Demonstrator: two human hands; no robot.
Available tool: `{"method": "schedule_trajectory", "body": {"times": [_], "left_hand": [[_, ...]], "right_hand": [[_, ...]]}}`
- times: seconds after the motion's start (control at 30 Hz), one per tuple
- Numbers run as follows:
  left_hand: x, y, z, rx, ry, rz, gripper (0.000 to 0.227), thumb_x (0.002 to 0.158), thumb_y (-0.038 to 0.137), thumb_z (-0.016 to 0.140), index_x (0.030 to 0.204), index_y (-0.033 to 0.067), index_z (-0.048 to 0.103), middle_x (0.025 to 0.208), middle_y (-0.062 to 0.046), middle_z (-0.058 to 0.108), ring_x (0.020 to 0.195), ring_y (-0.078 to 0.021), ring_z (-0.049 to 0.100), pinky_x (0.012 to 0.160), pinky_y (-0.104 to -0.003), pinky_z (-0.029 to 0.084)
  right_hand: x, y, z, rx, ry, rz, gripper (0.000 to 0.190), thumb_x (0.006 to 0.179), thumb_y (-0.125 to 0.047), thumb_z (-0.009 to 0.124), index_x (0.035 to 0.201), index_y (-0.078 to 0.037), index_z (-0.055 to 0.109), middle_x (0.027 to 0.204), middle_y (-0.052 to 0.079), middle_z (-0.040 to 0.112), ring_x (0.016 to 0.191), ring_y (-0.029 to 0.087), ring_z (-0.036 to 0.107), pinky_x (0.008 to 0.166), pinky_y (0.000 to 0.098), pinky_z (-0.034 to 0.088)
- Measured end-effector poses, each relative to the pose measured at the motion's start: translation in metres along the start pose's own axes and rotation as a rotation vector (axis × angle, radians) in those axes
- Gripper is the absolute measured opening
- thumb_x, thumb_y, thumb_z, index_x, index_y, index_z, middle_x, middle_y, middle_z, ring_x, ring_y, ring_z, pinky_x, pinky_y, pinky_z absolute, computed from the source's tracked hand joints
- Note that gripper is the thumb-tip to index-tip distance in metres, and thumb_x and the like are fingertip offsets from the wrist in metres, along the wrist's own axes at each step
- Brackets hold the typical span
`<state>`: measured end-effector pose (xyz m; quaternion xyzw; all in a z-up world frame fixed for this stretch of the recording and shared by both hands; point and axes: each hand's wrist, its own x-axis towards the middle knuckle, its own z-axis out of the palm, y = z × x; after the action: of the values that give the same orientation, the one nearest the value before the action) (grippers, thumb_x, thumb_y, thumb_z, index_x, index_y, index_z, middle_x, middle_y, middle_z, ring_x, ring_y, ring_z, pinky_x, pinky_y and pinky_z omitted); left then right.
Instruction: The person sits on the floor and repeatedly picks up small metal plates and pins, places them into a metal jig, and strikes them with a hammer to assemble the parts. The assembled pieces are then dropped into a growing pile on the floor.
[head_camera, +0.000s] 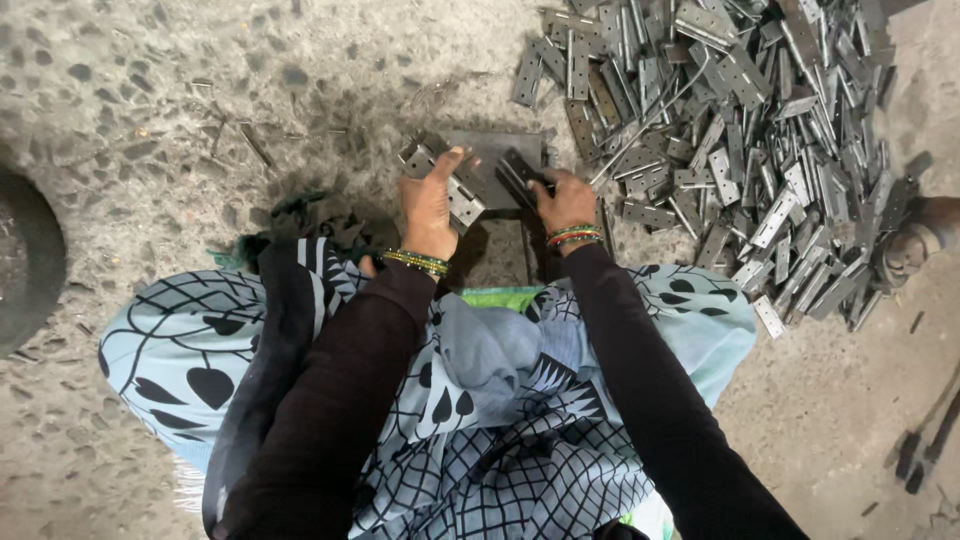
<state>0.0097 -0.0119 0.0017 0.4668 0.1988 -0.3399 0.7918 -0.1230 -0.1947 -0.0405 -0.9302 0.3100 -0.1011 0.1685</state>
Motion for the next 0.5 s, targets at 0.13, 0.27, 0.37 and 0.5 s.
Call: {"method": "schedule_trajectory", "body": {"times": [0.13, 0.27, 0.37, 0.5], "left_hand": [[0.004, -0.007, 0.003, 0.038, -0.071, 0.101, 0.042, 0.074, 0.025, 0.091, 0.104, 0.0024, 0.071, 0.094, -0.003, 0.074, 0.077, -0.0127, 0.067, 0.069, -0.031, 0.055], [0.007, -0.015, 0.001, 0.105, -0.101, 0.14, 0.063, 0.068, 0.032, 0.094, 0.113, -0.0038, 0.069, 0.103, -0.008, 0.071, 0.086, -0.0172, 0.064, 0.078, -0.037, 0.054], [0.014, -0.017, 0.002, 0.114, -0.043, 0.078, 0.081, 0.064, 0.034, 0.096, 0.121, -0.0101, 0.059, 0.115, -0.018, 0.067, 0.1, -0.023, 0.065, 0.089, -0.043, 0.055], [0.014, -0.008, 0.001, 0.182, -0.036, -0.018, 0.117, 0.067, 0.035, 0.101, 0.142, -0.0147, 0.025, 0.132, -0.026, 0.058, 0.124, -0.0284, 0.057, 0.104, -0.047, 0.042]], "right_hand": [[0.014, -0.028, -0.022, 0.135, 0.118, -0.07, 0.027, 0.09, -0.032, 0.076, 0.101, -0.007, 0.079, 0.093, 0.02, 0.077, 0.085, 0.036, 0.074, 0.076, 0.0438, 0.059], [0.007, -0.065, -0.033, -0.002, -0.021, -0.005, 0.031, 0.091, -0.036, 0.077, 0.11, -0.012, 0.081, 0.088, 0.022, 0.075, 0.077, 0.036, 0.072, 0.073, 0.0445, 0.057], [0.009, -0.07, -0.04, 0.266, -0.147, 0.055, 0.034, 0.092, -0.038, 0.079, 0.112, -0.011, 0.081, 0.09, 0.016, 0.076, 0.08, 0.029, 0.071, 0.074, 0.0399, 0.056], [0.03, -0.065, -0.058, 1.004, -0.442, 0.317, 0.04, 0.093, -0.036, 0.08, 0.118, -0.005, 0.077, 0.098, 0.003, 0.077, 0.084, 0.015, 0.066, 0.076, 0.0303, 0.051]]}}
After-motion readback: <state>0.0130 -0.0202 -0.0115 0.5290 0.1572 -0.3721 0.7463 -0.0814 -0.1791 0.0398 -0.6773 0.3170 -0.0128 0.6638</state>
